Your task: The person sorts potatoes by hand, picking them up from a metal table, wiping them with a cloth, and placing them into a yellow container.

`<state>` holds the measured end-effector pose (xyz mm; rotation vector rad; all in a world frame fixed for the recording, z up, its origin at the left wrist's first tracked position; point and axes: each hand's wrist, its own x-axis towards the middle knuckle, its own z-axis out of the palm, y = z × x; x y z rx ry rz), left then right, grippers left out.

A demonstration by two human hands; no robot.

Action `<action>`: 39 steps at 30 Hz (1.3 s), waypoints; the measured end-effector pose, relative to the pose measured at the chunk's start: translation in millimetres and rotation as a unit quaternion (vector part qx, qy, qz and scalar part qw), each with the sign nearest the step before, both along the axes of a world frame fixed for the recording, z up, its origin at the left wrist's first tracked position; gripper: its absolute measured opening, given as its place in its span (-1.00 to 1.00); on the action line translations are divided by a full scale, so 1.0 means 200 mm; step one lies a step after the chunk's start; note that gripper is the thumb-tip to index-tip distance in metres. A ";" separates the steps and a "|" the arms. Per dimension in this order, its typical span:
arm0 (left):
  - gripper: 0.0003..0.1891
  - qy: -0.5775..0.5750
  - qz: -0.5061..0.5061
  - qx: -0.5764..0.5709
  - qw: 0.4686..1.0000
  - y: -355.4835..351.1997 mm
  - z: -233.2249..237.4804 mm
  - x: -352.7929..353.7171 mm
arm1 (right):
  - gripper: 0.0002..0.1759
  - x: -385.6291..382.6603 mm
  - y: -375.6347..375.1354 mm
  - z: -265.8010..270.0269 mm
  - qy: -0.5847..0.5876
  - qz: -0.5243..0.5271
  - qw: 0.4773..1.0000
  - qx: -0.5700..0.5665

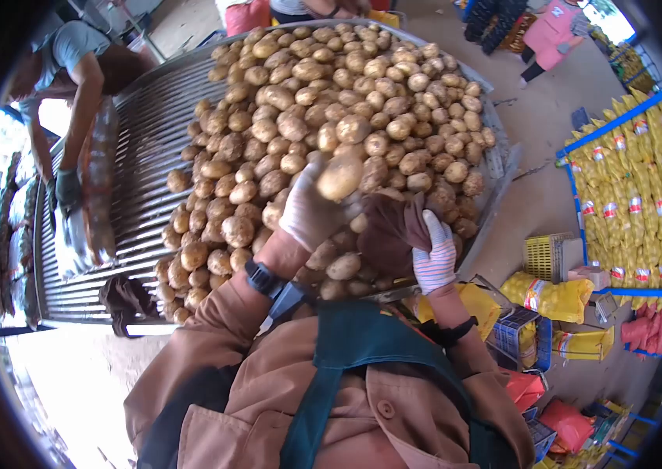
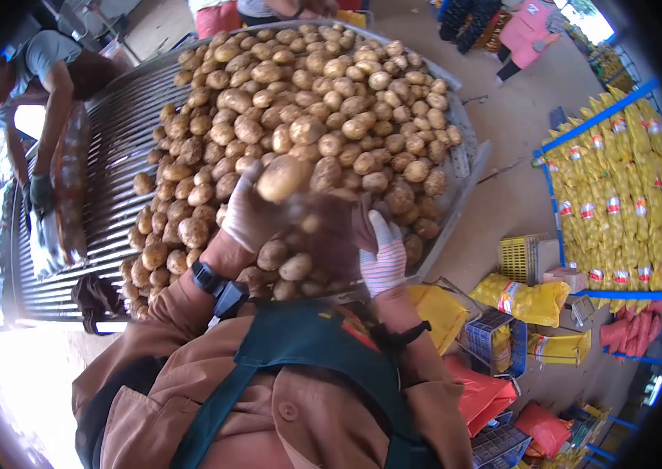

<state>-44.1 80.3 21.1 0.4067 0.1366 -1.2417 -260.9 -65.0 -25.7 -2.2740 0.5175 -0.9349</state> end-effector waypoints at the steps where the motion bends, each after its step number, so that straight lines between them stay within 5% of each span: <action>1: -0.37 -0.018 -0.012 -0.012 1.000 -0.01 -0.03 -0.02 | -0.42 -0.06 -0.06 -0.20 -0.038 -0.020 0.999 -0.001; 8: -0.52 -0.069 -0.133 0.044 0.988 -0.32 0.07 -0.40 | -0.39 -0.20 -0.09 -0.36 -0.032 -0.167 0.985 0.013; 10: -0.49 -0.160 -0.156 0.023 0.975 -0.45 0.07 -0.54 | -0.38 -0.23 -0.05 -0.35 -0.046 -0.208 0.975 0.064; 13: -0.46 -0.215 -0.247 -0.005 0.945 -0.59 0.06 -0.72 | -0.43 -0.31 -0.03 -0.41 0.009 -0.201 0.969 0.144; 14: -0.45 -0.217 -0.290 0.016 0.932 -0.65 0.03 -0.77 | -0.50 -0.33 -0.04 -0.46 -0.033 -0.190 0.979 0.065; 15: -0.45 -0.218 -0.328 0.030 0.919 -0.69 -0.01 -0.82 | -0.56 -0.34 -0.03 -0.53 -0.067 -0.193 0.970 0.130; 24: -0.59 -0.214 -0.541 0.098 0.807 -0.84 -0.29 -1.38 | -0.57 -0.43 -0.01 -0.70 -0.097 -0.211 0.954 0.192; 26: -0.65 -0.283 -0.485 0.179 0.808 -0.79 -0.32 -1.40 | -0.57 -0.43 0.00 -0.72 -0.100 -0.203 0.952 0.207; 31: -0.61 -0.381 -0.386 0.119 0.832 -0.67 -0.18 -1.04 | -0.57 -0.44 -0.10 -0.88 -0.195 -0.159 0.878 0.406; 33: -0.64 -0.402 -0.326 0.141 0.844 -0.56 -0.04 -0.78 | -0.57 -0.41 -0.14 -0.86 -0.162 -0.177 0.908 0.342; 35: -0.65 -0.404 -0.255 0.169 0.862 -0.41 0.06 -0.47 | -0.59 -0.33 -0.14 -0.54 -0.071 -0.213 0.965 0.134; 39: -0.65 -0.396 -0.044 0.263 0.879 -0.17 0.03 0.15 | -0.58 -0.25 -0.23 -0.60 -0.102 -0.205 0.953 0.198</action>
